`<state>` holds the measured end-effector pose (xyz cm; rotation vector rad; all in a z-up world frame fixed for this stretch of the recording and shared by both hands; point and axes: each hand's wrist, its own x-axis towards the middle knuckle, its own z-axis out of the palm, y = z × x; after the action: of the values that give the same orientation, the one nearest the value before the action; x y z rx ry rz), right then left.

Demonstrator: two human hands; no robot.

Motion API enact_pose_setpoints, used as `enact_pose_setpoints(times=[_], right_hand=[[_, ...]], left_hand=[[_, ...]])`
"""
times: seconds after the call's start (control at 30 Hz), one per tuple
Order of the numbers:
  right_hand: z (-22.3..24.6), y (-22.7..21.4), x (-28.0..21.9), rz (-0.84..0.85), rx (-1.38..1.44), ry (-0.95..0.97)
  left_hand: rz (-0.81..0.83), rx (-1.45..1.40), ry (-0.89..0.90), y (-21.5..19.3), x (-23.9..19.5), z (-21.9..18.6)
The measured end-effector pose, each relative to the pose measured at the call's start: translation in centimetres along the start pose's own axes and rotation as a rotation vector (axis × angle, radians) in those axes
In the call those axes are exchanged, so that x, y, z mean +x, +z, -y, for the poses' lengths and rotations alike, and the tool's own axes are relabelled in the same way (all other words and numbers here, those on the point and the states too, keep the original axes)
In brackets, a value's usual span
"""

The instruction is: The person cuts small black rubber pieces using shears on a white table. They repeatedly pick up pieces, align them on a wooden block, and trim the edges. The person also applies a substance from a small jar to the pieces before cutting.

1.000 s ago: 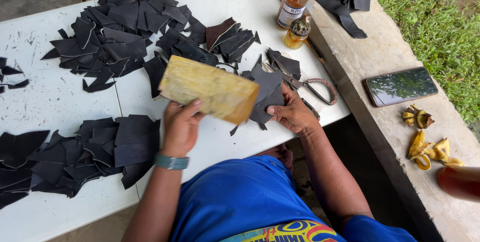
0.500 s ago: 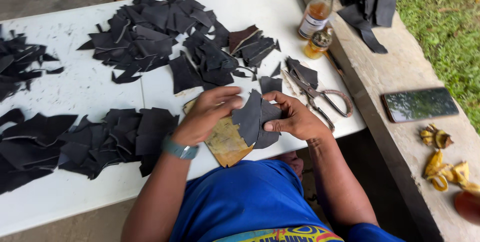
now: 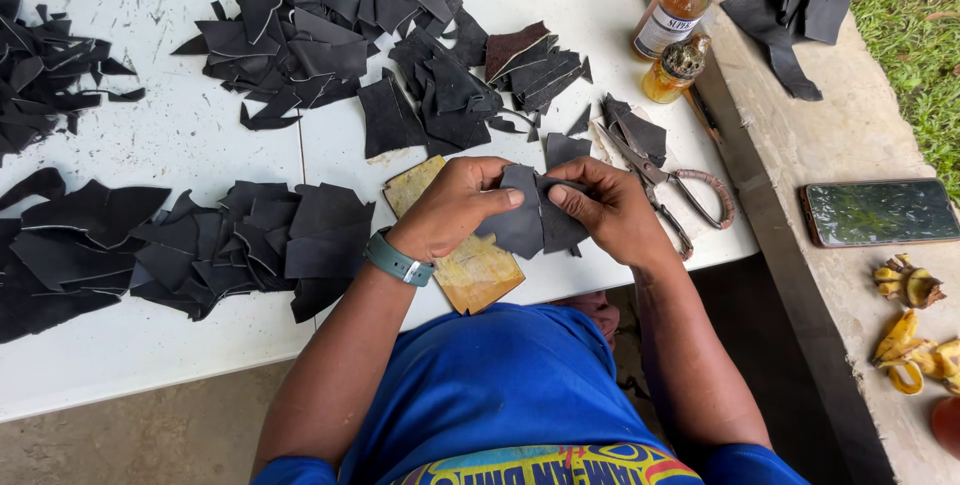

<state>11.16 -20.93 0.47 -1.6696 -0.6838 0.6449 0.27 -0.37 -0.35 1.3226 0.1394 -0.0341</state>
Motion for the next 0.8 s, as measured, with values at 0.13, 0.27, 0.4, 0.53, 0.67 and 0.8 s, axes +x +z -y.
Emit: enact_pose_setpoints(times=[0.13,0.27,0.4,0.53,0.67,0.8], right_hand=[[-0.8,0.2,0.2,-0.047,0.056,-0.027],[-1.8,0.8,0.0,-0.092,0.194,-0.05],[-2.0,1.4,0.2,-0.093,0.286,-0.038],[-1.8,1.5,0.4,-0.141,0.198,-0.024],[-1.2,1.5,0.2,-0.155,0.112,-0.028],[-0.5,1.9,0.1,-0.176,0.059,-0.091]], left_hand=[[-0.065,0.067,0.055,0.7,0.7,0.6],[-0.108,0.086,0.068,1.1,0.7,1.0],[-0.108,0.11,0.092,1.2,0.1,0.7],[-0.147,0.275,0.097,1.4,-0.3,-0.1],[-0.191,0.476,0.174,1.9,-0.6,-1.0],[-0.261,0.639,0.173,2.8,-0.6,-1.5]])
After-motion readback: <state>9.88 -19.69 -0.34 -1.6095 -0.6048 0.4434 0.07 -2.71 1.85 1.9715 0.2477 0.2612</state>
